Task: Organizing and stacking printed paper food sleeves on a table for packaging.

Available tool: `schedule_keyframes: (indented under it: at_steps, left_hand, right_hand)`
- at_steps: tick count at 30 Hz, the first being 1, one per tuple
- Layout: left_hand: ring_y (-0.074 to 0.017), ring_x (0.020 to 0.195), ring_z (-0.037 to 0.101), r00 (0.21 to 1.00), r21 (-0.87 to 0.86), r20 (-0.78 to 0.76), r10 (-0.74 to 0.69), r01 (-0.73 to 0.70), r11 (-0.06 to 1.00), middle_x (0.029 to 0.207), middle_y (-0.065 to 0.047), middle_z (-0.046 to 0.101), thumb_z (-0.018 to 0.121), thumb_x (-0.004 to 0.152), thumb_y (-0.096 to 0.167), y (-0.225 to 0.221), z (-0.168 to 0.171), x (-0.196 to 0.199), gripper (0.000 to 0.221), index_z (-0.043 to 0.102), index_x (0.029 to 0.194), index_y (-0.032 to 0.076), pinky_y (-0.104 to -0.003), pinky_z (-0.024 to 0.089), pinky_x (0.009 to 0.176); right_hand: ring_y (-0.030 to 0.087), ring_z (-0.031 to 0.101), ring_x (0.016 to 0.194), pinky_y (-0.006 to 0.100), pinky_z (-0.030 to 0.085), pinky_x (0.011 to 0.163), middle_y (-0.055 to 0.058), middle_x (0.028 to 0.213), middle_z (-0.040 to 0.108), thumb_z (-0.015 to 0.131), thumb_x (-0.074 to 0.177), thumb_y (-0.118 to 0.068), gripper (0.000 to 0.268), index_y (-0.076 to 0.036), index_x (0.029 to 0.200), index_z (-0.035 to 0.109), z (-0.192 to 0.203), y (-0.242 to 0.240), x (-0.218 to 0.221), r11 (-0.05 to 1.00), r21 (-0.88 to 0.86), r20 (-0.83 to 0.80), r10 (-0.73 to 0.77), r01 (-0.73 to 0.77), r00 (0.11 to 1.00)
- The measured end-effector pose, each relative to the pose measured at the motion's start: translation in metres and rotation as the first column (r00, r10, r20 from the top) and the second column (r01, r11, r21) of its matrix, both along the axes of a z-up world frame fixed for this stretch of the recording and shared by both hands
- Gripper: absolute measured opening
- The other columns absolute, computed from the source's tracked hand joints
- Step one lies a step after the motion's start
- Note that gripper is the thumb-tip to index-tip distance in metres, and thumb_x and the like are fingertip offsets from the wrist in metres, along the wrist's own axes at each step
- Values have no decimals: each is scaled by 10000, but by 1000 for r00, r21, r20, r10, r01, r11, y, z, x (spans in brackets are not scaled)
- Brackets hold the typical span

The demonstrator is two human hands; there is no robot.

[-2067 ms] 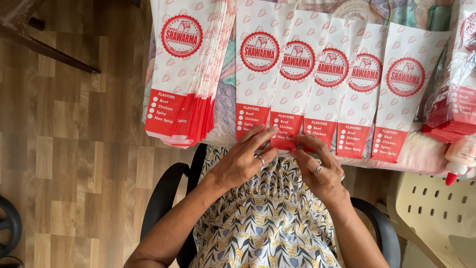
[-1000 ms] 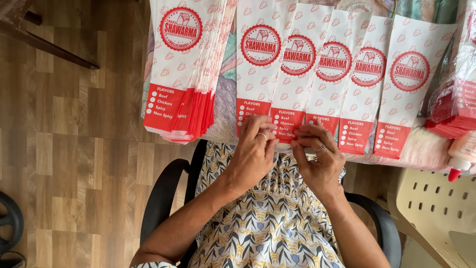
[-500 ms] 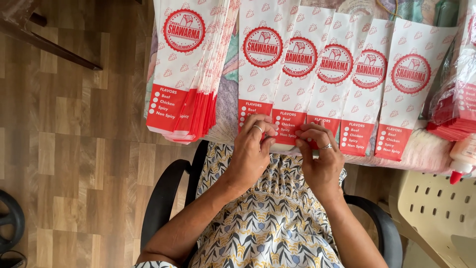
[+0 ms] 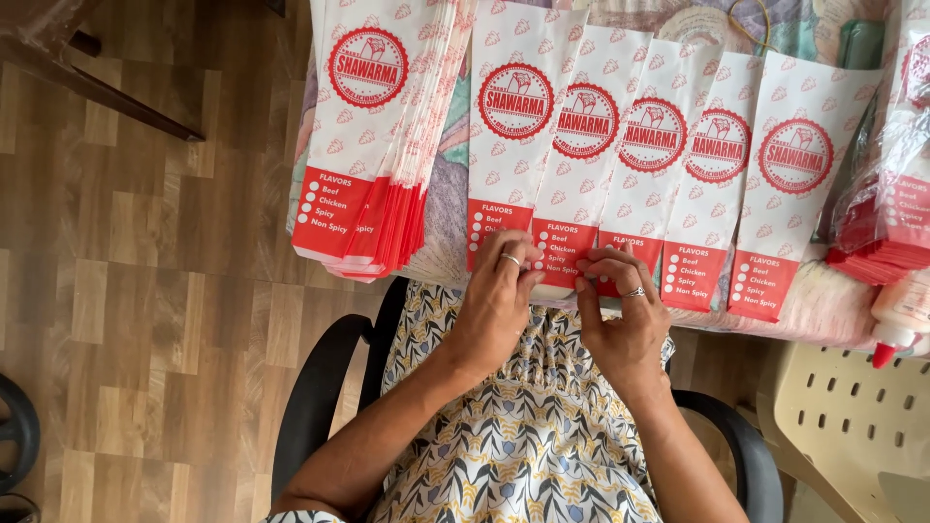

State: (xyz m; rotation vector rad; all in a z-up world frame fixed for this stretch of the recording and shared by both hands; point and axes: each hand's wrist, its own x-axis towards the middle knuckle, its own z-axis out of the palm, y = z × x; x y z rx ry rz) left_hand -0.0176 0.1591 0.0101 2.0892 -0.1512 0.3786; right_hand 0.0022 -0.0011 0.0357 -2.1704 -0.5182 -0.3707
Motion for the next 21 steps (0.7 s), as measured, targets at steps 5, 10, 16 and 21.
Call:
schedule_keyframes:
  at_steps: [5,10,16,21]
  left_hand:
    - [-303,1102,617,998,38,64,-7,5,999,1079,-120,551,674,917,-69,2,4,-4,151,601,1044,-32,-382,569,920]
    - [-299,1158,589,994,107,107,-24,13,994,1145,-152,548,625,900,-147,-3,-9,-10,189,620,1061,-48,-385,547,1001]
    - [-338,1272,554,966,74,252,-65,48,996,1299,-179,556,627,884,-162,20,-29,-23,250,647,1084,-14,-462,470,1110]
    - [-349,1313,540,968,181,245,-57,12,983,1348,-174,553,720,861,-69,71,-2,-25,276,646,1113,15,-503,382,1189]
  right_hand:
    - [376,693,1016,560,532,1011,193,1019,681,819,883,-14,226,34,1026,651,-18,4,-1,999,-41,45,-30,32,999]
    - [366,713,1051,490,567,944,138,1062,707,743,930,42,147,7,1054,671,-6,-3,-4,1000,-6,-3,-19,19,1000]
    - [370,699,1089,493,555,990,178,1149,689,729,883,136,252,32,1109,690,-6,1,-7,1000,-8,93,-20,21,995]
    - [350,712,1076,483,563,1007,176,1132,699,664,857,178,280,20,1074,747,-10,29,-10,994,-3,160,107,-108,981]
